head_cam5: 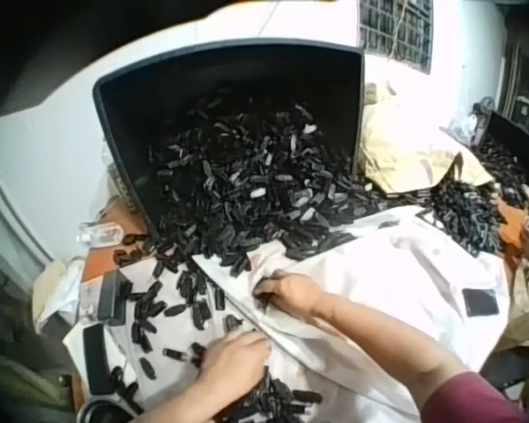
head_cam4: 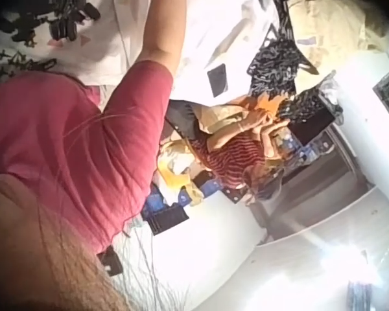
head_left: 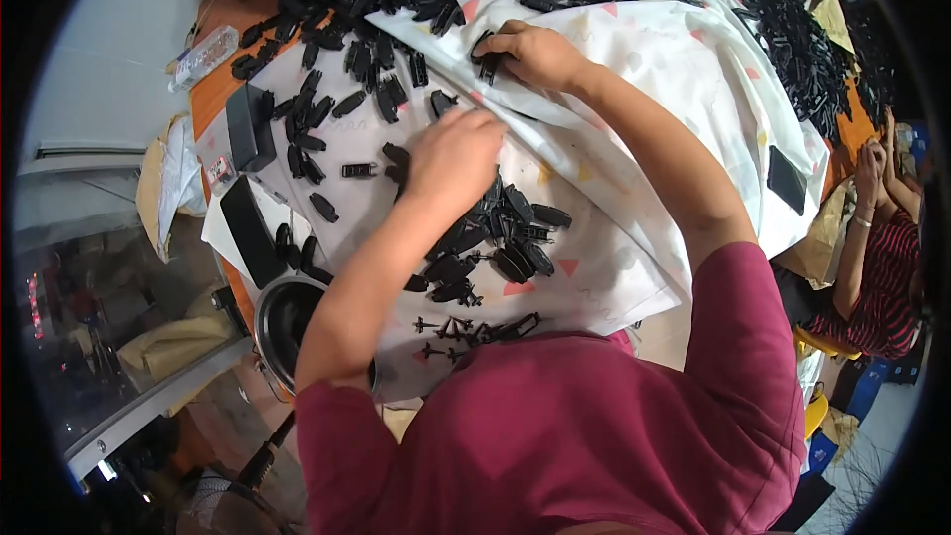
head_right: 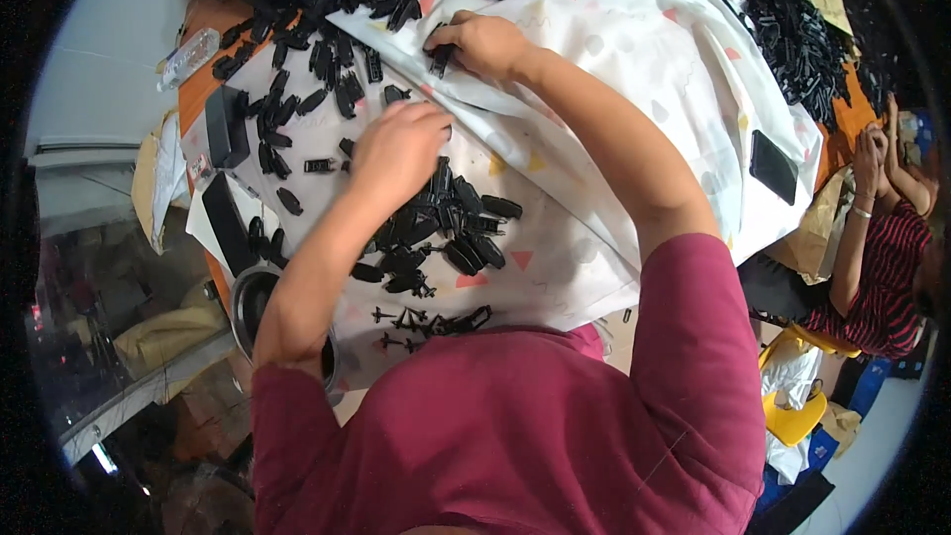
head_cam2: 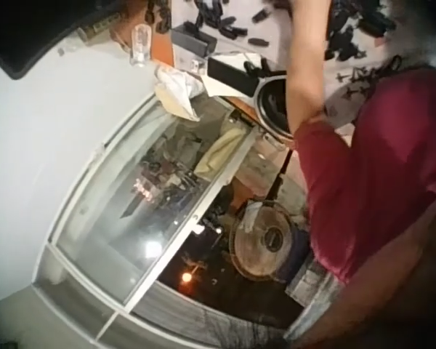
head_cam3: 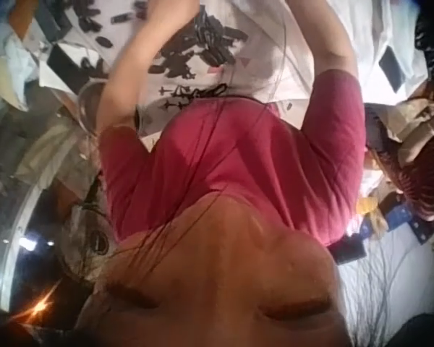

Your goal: Sorting and inspecting small black plastic components on a workbench.

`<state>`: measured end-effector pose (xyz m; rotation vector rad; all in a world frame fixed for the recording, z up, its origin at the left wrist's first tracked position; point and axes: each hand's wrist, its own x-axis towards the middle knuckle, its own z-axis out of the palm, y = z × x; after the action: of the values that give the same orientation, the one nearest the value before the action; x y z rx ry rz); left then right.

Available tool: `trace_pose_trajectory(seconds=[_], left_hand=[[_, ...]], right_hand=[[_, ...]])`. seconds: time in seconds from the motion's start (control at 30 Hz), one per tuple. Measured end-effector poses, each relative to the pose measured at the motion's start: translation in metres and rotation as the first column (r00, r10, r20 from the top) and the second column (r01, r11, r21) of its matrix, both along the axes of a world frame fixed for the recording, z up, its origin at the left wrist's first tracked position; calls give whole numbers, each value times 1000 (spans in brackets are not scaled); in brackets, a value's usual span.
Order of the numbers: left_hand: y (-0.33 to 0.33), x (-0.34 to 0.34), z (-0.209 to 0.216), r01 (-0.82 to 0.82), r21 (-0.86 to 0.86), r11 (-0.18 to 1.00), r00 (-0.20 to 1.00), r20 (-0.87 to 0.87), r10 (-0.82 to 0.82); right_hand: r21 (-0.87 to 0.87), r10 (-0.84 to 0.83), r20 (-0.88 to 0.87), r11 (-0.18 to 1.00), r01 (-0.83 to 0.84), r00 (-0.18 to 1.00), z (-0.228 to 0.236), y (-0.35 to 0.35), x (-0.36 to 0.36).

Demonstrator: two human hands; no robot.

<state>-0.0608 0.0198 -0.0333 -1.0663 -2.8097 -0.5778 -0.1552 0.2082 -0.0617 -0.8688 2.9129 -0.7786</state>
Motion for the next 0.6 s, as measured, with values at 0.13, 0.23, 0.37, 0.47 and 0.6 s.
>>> trace_pose_trajectory(seconds=[0.13,0.23,0.37,0.47,0.6], left_hand=[[45,-25,-24,23,85,996,982,-191,-7],[44,-31,-28,73,98,993,960,-278,-43],[6,-6,15,43,-155,987,999,0,-44],[-18,-4,34,40,-124,991,986,166,-19],[-29,-30,36,-61,-101,993,995,72,69]], right_hand=[[-144,-115,-12,983,112,993,-12,36,0],[-400,-246,343,835,378,906,13,56,16],[-419,8,568,863,281,823,78,44,67],[-355,162,379,935,-19,911,87,49,81],[-57,-396,5,917,395,918,38,88,33]])
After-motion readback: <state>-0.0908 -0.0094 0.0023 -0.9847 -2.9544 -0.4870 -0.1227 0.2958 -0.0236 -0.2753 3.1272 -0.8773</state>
